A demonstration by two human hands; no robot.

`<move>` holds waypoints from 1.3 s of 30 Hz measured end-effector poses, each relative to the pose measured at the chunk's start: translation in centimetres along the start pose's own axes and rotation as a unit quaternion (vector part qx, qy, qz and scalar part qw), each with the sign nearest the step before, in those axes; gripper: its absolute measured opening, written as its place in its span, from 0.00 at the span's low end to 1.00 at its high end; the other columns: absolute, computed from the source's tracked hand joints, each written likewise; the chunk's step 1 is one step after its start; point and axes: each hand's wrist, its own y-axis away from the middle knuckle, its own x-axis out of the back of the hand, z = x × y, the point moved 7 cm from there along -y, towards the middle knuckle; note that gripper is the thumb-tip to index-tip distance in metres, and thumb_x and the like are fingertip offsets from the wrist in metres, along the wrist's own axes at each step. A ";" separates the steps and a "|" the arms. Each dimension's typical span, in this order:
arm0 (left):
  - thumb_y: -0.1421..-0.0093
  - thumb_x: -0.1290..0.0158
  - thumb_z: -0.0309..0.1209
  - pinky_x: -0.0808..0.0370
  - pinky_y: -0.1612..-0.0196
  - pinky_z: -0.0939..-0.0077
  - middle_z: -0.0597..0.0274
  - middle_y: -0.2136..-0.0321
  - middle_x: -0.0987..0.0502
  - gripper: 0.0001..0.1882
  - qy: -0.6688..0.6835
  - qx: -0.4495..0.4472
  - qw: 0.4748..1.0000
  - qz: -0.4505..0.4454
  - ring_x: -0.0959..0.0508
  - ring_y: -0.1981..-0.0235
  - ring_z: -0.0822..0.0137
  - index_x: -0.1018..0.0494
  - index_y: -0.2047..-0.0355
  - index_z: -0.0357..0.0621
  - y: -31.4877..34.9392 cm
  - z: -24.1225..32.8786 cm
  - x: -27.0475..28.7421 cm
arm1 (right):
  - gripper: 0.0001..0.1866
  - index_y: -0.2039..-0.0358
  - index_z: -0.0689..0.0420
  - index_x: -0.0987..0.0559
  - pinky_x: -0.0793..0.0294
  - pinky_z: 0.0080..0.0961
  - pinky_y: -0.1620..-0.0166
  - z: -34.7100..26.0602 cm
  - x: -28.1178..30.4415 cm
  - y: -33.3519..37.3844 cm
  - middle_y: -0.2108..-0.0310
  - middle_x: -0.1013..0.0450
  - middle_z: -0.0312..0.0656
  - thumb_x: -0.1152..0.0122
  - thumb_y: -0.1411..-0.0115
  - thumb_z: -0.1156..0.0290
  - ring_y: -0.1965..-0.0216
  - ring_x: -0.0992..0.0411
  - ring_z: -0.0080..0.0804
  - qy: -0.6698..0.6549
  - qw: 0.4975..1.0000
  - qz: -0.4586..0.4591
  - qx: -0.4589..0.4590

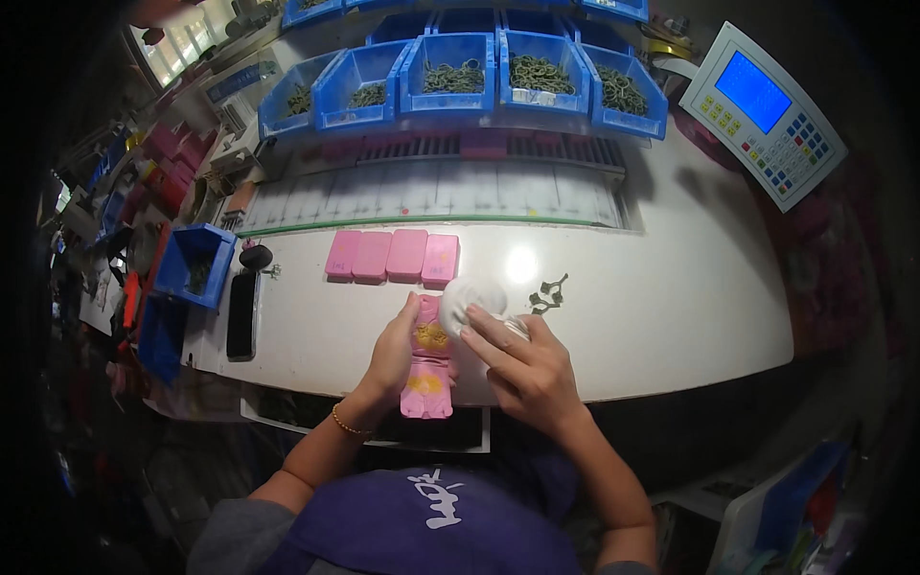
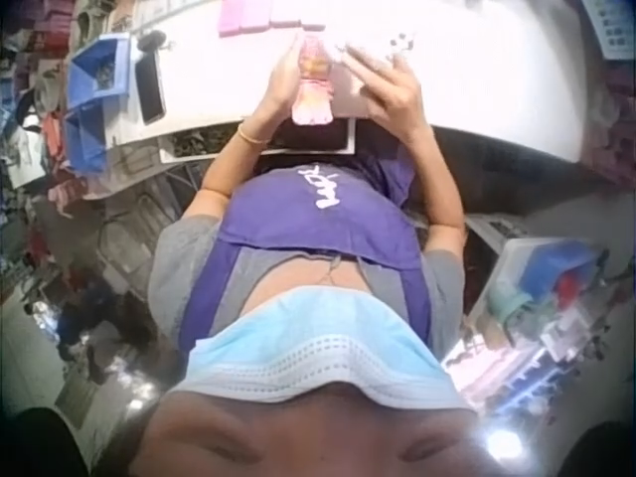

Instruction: Assembling small plastic flower stems into plastic cases at a workstation.

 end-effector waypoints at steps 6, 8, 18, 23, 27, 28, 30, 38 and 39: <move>0.27 0.70 0.53 0.20 0.77 0.69 0.51 0.68 0.21 0.32 0.001 -0.030 0.999 -0.030 0.20 0.81 0.63 0.29 0.55 0.35 -0.1 1.6 -1.3 | 0.27 0.53 0.56 0.18 0.24 0.34 0.57 -1.1 -1.0 1.0 0.46 0.24 0.39 0.40 0.58 0.82 0.62 0.25 0.43 0.014 0.999 -0.014 0.030; 0.27 0.71 0.53 0.20 0.78 0.69 0.51 0.67 0.21 0.32 0.005 -0.052 0.999 -0.009 0.20 0.81 0.62 0.29 0.55 0.35 -0.4 3.0 -0.8 | 0.28 0.52 0.57 0.18 0.24 0.34 0.57 -0.3 -0.4 1.7 0.46 0.23 0.40 0.40 0.59 0.82 0.63 0.24 0.42 0.024 0.999 -0.006 0.021; 0.26 0.72 0.51 0.21 0.72 0.74 0.50 0.70 0.21 0.32 -0.106 -0.210 0.970 0.056 0.21 0.77 0.66 0.30 0.48 0.33 0.0 5.1 -1.5 | 0.31 0.49 0.57 0.20 0.26 0.29 0.63 -3.6 -1.8 2.4 0.46 0.24 0.42 0.43 0.60 0.83 0.70 0.29 0.42 -0.117 0.988 -0.094 -0.032; 0.26 0.72 0.54 0.19 0.71 0.71 0.50 0.69 0.22 0.33 -0.084 -0.184 0.976 0.079 0.21 0.76 0.65 0.30 0.50 0.34 -0.2 6.3 0.0 | 0.30 0.53 0.58 0.18 0.27 0.32 0.65 0.1 4.1 4.5 0.47 0.23 0.46 0.46 0.61 0.86 0.71 0.28 0.43 -0.058 0.994 0.008 -0.096; 0.27 0.73 0.56 0.17 0.68 0.69 0.48 0.65 0.22 0.36 -0.003 -0.079 0.996 0.032 0.19 0.75 0.63 0.32 0.49 0.33 -0.6 4.6 -0.5 | 0.27 0.52 0.60 0.19 0.28 0.34 0.54 5.3 7.0 5.4 0.46 0.24 0.47 0.46 0.56 0.86 0.58 0.29 0.45 0.144 0.964 0.048 -0.218; 0.28 0.73 0.57 0.16 0.67 0.70 0.48 0.64 0.22 0.37 0.023 -0.049 0.998 0.014 0.19 0.74 0.64 0.32 0.49 0.32 -0.4 3.9 -0.8 | 0.27 0.52 0.60 0.19 0.28 0.34 0.54 5.4 6.8 5.2 0.46 0.24 0.47 0.46 0.56 0.86 0.58 0.29 0.45 0.146 0.964 0.051 -0.218; 0.29 0.74 0.60 0.17 0.67 0.68 0.47 0.63 0.22 0.39 -0.004 -0.065 0.998 -0.016 0.18 0.72 0.62 0.34 0.47 0.32 -0.3 3.3 -1.1 | 0.24 0.48 0.59 0.22 0.33 0.34 0.45 4.4 5.4 4.3 0.45 0.26 0.45 0.41 0.47 0.81 0.49 0.33 0.44 0.190 0.963 0.037 -0.187; 0.31 0.49 0.39 0.21 0.60 0.77 0.58 0.61 0.24 0.17 -0.203 -0.295 0.932 -0.062 0.21 0.62 0.72 0.30 0.53 0.35 2.1 3.7 -2.4 | 0.17 0.52 0.59 0.20 0.32 0.26 0.53 2.2 -2.7 0.4 0.59 0.24 0.41 0.33 0.41 0.69 0.58 0.31 0.31 -0.341 0.901 0.048 -0.263; 0.31 0.48 0.38 0.23 0.58 0.78 0.59 0.61 0.24 0.16 -0.236 -0.327 0.912 -0.072 0.22 0.62 0.73 0.29 0.54 0.35 2.3 3.9 -2.6 | 0.15 0.55 0.59 0.19 0.31 0.25 0.55 2.1 -2.3 0.4 0.62 0.24 0.39 0.32 0.42 0.70 0.61 0.32 0.29 -0.321 0.911 0.070 -0.248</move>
